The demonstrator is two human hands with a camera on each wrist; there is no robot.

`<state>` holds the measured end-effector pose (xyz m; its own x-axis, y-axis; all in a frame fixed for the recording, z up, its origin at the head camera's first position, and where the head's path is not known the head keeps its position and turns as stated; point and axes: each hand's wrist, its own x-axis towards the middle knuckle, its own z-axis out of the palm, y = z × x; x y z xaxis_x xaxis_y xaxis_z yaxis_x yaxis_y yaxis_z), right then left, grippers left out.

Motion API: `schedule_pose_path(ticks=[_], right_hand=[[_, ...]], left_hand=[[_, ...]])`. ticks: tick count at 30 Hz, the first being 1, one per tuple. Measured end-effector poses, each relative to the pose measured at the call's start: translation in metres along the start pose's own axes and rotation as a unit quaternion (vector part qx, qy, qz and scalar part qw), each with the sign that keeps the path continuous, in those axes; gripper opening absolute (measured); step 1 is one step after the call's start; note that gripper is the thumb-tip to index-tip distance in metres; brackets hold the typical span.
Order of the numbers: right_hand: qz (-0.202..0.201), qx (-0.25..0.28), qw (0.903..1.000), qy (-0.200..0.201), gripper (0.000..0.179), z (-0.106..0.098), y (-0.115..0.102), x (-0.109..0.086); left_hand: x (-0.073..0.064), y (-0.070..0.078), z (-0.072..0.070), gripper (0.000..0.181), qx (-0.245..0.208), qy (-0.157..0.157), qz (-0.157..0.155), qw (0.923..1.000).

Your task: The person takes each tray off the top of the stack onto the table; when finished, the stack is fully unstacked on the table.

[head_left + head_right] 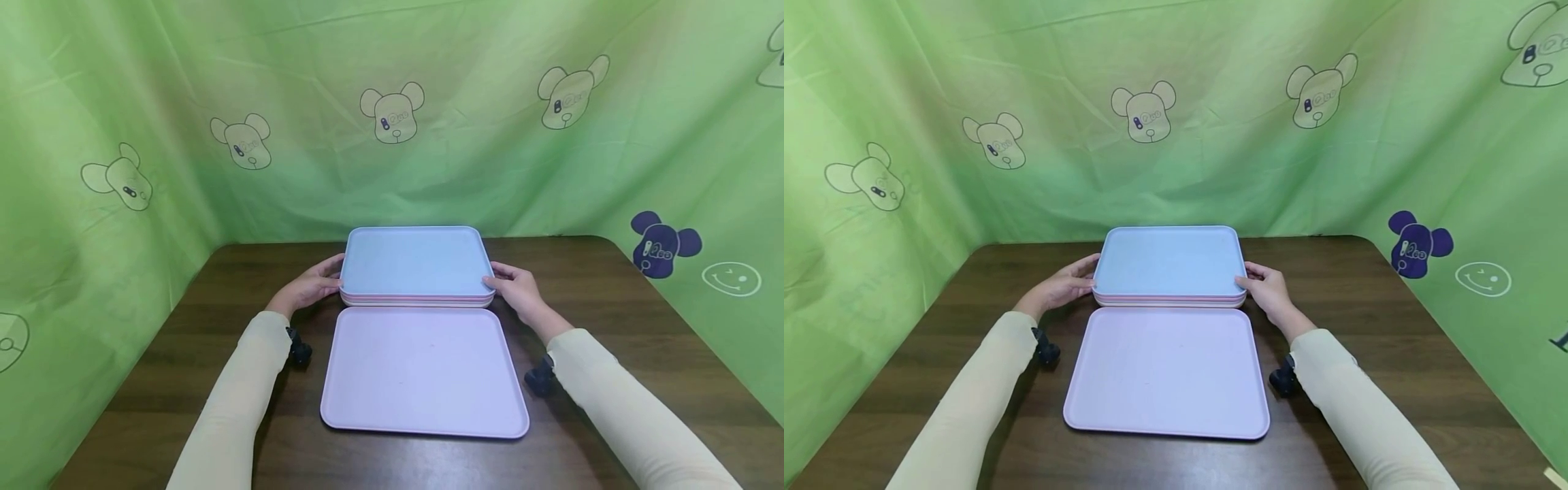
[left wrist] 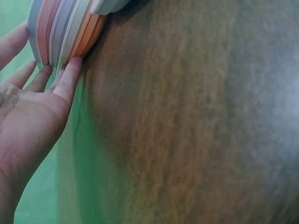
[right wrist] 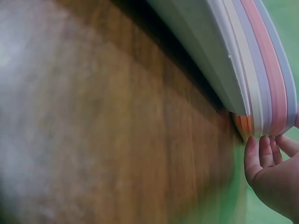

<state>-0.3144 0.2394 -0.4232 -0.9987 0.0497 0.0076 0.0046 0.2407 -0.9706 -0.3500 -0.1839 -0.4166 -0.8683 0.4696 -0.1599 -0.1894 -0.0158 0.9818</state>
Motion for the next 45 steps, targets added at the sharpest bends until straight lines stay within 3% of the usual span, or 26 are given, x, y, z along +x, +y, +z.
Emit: schedule_pose_path(ticks=[18, 29, 35, 40, 45], right_hand=[[-0.011, -0.045, 0.9984, 0.033, 0.049, 0.000, -0.009, 0.004], [-0.016, -0.047, 0.9987, 0.011, 0.051, -0.009, -0.022, 0.008], [0.017, 0.026, 0.9990, -0.033, 0.056, -0.016, -0.024, 0.010], [0.046, 0.104, 0.9908, -0.073, 0.061, -0.022, -0.025, 0.009], [0.060, 0.146, 0.9821, -0.103, 0.064, -0.027, -0.024, 0.009]], left_hand=[[0.001, -0.001, -0.001, 0.075, -0.010, -0.004, 0.006, 0.9999], [-0.002, -0.001, 0.001, 0.074, -0.005, -0.006, 0.008, 0.9999], [-0.002, -0.002, 0.002, 0.073, -0.007, -0.010, 0.012, 0.9999], [-0.001, -0.002, 0.000, 0.073, -0.014, -0.027, 0.022, 0.9993], [-0.001, -0.004, -0.002, 0.073, -0.019, -0.035, 0.024, 0.9989]])
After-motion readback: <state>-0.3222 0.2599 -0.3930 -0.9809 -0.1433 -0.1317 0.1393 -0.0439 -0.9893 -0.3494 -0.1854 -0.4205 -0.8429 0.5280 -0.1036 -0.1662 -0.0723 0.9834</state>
